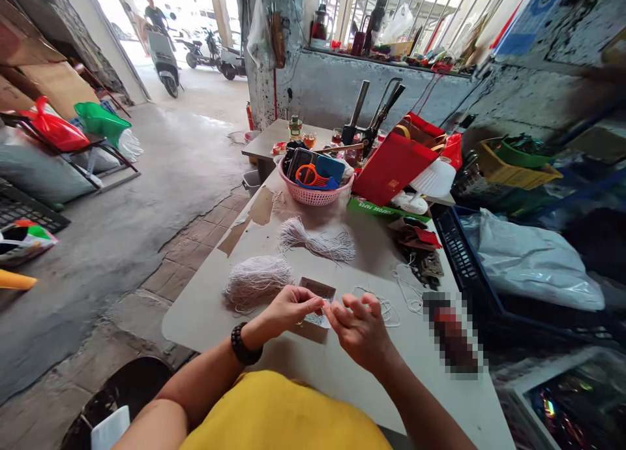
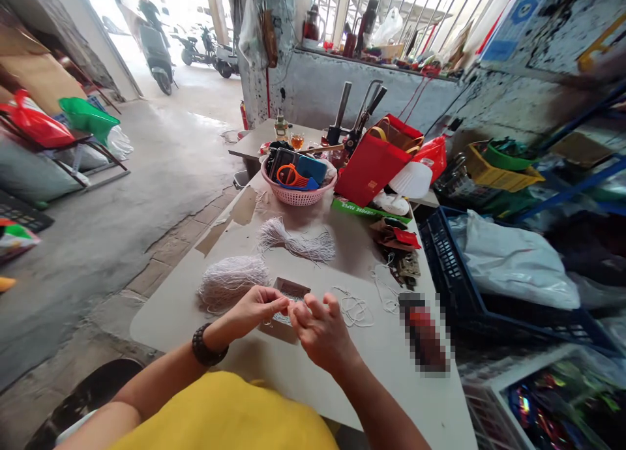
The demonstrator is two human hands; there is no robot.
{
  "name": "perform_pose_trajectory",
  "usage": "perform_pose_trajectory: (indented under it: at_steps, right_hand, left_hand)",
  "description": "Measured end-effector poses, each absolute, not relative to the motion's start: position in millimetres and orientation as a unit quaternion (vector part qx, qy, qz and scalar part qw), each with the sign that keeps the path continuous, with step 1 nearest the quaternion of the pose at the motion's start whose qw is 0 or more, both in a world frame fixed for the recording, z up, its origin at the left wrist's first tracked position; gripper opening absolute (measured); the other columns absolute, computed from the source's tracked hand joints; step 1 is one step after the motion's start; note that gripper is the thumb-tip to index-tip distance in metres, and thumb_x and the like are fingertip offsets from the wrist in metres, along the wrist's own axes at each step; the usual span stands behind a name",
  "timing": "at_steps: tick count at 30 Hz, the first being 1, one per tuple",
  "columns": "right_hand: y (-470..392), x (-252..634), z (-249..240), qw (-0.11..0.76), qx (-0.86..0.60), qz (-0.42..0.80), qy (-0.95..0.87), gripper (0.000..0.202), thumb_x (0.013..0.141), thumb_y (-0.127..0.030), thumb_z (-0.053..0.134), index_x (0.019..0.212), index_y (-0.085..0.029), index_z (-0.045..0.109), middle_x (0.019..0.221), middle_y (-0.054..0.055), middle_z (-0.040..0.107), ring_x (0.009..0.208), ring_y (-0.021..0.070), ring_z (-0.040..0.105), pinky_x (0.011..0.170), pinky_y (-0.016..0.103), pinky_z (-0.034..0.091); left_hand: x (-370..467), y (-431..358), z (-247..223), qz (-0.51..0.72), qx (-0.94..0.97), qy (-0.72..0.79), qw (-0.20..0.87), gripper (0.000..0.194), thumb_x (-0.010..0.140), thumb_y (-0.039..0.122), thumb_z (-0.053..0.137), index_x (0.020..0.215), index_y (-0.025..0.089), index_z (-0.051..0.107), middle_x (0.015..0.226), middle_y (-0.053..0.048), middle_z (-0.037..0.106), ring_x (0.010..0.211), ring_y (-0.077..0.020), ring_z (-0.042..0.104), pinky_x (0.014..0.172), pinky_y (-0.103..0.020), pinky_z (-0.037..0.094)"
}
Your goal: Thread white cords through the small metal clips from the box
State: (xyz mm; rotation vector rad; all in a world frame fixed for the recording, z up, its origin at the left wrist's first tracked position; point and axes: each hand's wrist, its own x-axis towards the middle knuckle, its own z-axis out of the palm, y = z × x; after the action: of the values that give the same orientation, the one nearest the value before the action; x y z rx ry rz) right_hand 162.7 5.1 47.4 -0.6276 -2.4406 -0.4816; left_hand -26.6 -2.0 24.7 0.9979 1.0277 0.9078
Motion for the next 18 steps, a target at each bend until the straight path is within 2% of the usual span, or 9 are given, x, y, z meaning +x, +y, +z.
perform_pose_trajectory:
  at_steps: [2, 5, 8, 12, 14, 18]
  right_hand:
    - [6.7, 161.9, 46.2, 0.283, -0.238, -0.196, -0.908, 0.027, 0.084, -0.003, 0.052, 0.095, -0.019, 0.072, 0.084, 0.004, 0.068, 0.092, 0.019, 0.05, 0.082, 0.039, 0.026]
    - [8.8, 157.8, 41.9, 0.29, -0.249, -0.21, -0.9, 0.024, 0.086, -0.006, 0.053, 0.095, -0.019, 0.072, 0.084, 0.004, 0.068, 0.091, 0.0188, 0.049, 0.08, 0.038, 0.026]
    - [11.5, 154.1, 36.3, 0.301, -0.26, -0.213, -0.892, 0.023, 0.087, -0.007, 0.055, 0.096, -0.02, 0.072, 0.084, 0.003, 0.068, 0.09, 0.0179, 0.049, 0.08, 0.038, 0.026]
    - [17.1, 156.2, 29.9, 0.312, -0.265, -0.197, -0.891, 0.024, 0.089, -0.008, 0.054, 0.1, -0.02, 0.071, 0.082, 0.002, 0.069, 0.088, 0.0173, 0.05, 0.079, 0.037, 0.026]
    - [18.9, 158.5, 27.5, 0.322, -0.262, -0.186, -0.891, 0.025, 0.09, -0.009, 0.055, 0.106, -0.021, 0.07, 0.08, 0.001, 0.069, 0.086, 0.0167, 0.052, 0.078, 0.037, 0.025]
    - [16.0, 156.8, 25.1, 0.354, -0.279, -0.18, -0.874, 0.029, 0.09, -0.011, 0.058, 0.114, -0.025, 0.067, 0.076, -0.001, 0.07, 0.082, 0.0167, 0.055, 0.077, 0.037, 0.025]
  left_hand:
    - [-22.0, -2.2, 24.5, 0.433, 0.434, 0.459, 0.643, 0.043, 0.069, 0.057, 0.073, 0.072, 0.014, 0.075, 0.068, -0.006, 0.071, 0.062, -0.0128, 0.057, 0.059, -0.023, 0.042]
    - [-15.3, -1.0, 22.8, 0.475, 0.404, 0.482, 0.616, 0.043, 0.064, 0.056, 0.077, 0.067, 0.014, 0.075, 0.065, -0.005, 0.07, 0.062, -0.0137, 0.057, 0.063, -0.025, 0.044]
    - [-12.8, 1.3, 18.8, 0.48, 0.374, 0.492, 0.622, 0.047, 0.061, 0.059, 0.077, 0.066, 0.013, 0.074, 0.061, -0.003, 0.067, 0.053, -0.0088, 0.047, 0.054, -0.023, 0.037]
    - [-14.9, 3.6, 13.6, 0.453, 0.353, 0.475, 0.667, 0.051, 0.056, 0.061, 0.08, 0.068, 0.011, 0.074, 0.051, 0.003, 0.055, 0.046, -0.004, 0.031, 0.046, -0.022, 0.021]
    - [-15.4, 4.2, 12.1, 0.45, 0.343, 0.459, 0.685, 0.053, 0.054, 0.062, 0.081, 0.066, 0.011, 0.073, 0.049, 0.004, 0.051, 0.045, -0.0033, 0.03, 0.046, -0.022, 0.019]
    - [-9.8, 5.5, 11.6, 0.466, 0.292, 0.443, 0.708, 0.057, 0.047, 0.063, 0.083, 0.066, 0.011, 0.071, 0.053, 0.004, 0.053, 0.041, -0.0015, 0.028, 0.043, -0.023, 0.015]
